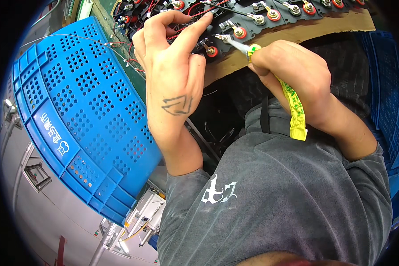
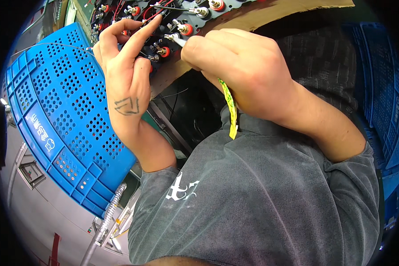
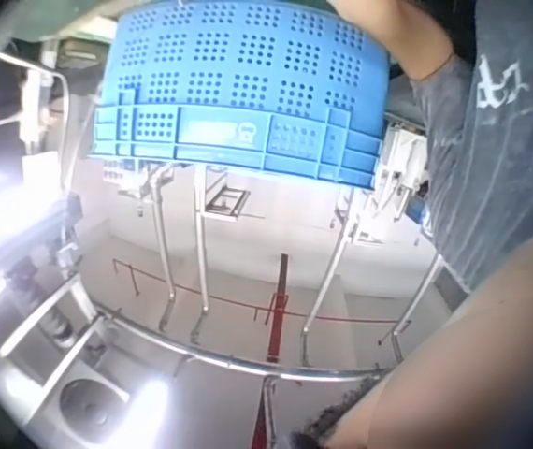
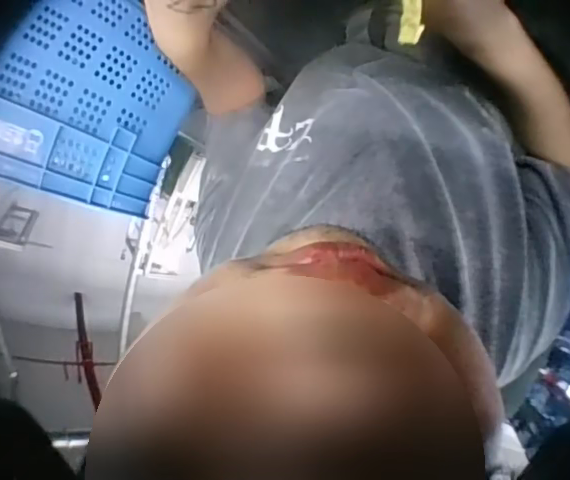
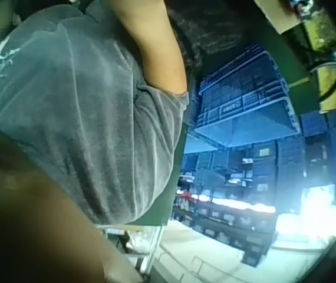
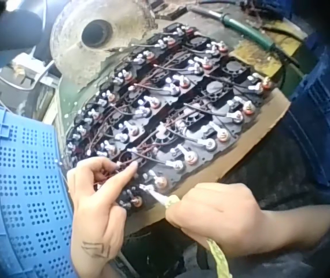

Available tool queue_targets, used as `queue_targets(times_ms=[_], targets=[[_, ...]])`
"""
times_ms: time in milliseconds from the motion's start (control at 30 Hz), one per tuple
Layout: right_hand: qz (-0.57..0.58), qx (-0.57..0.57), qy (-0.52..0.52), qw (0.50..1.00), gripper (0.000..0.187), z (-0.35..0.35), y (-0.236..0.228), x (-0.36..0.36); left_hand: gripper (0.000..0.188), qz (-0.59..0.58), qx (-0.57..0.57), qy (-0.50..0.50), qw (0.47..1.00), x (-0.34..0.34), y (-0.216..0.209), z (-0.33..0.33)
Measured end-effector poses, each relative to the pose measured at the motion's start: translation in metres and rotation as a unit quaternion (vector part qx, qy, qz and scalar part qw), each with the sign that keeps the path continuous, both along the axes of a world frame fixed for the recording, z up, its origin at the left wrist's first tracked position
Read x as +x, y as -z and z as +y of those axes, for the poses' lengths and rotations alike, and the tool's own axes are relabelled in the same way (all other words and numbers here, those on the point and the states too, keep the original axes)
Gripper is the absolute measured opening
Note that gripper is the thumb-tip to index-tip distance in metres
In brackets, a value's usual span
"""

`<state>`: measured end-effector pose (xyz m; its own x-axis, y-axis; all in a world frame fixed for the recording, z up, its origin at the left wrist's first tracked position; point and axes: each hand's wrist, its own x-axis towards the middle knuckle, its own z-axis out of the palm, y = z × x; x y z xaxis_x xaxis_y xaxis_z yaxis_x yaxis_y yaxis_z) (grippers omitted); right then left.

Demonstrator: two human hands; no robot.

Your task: The recorder is applying a substance, likely sealant or adhesive, from a yellow tube onto specific points on an array of electronic components.

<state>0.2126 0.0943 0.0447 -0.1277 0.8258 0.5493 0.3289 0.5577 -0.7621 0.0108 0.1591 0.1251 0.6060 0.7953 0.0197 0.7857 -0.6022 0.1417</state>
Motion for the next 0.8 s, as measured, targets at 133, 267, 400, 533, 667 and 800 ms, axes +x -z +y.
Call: queue_targets(times_ms=[133,267,400,533,667,800], targets=[[-0.001,-0.009,-0.005,1.000,0.025,0.000,0.000,0.001,0.062,-0.006,-0.002,-0.006,1.000,0.000,0.002,-0.001],[0.017,0.001,0.023,1.000,0.024,0.003,-0.002,0.003,0.062,-0.007,0.011,-0.001,1.000,-0.001,0.002,-0.003],[-0.002,-0.011,-0.016,1.000,0.026,-0.005,-0.002,0.007,0.060,-0.015,-0.003,-0.011,1.000,0.004,0.000,-0.003],[0.008,-0.012,-0.005,1.000,0.026,-0.005,-0.001,0.010,0.059,-0.010,-0.001,-0.014,1.000,0.006,-0.002,-0.004],[-0.001,-0.008,-0.005,1.000,0.027,-0.007,0.001,0.010,0.059,0.000,-0.008,-0.021,1.000,0.007,-0.003,-0.005],[-0.005,-0.014,-0.003,1.000,0.029,-0.004,0.002,0.010,0.059,0.003,-0.007,-0.021,1.000,0.005,-0.003,-0.005]])
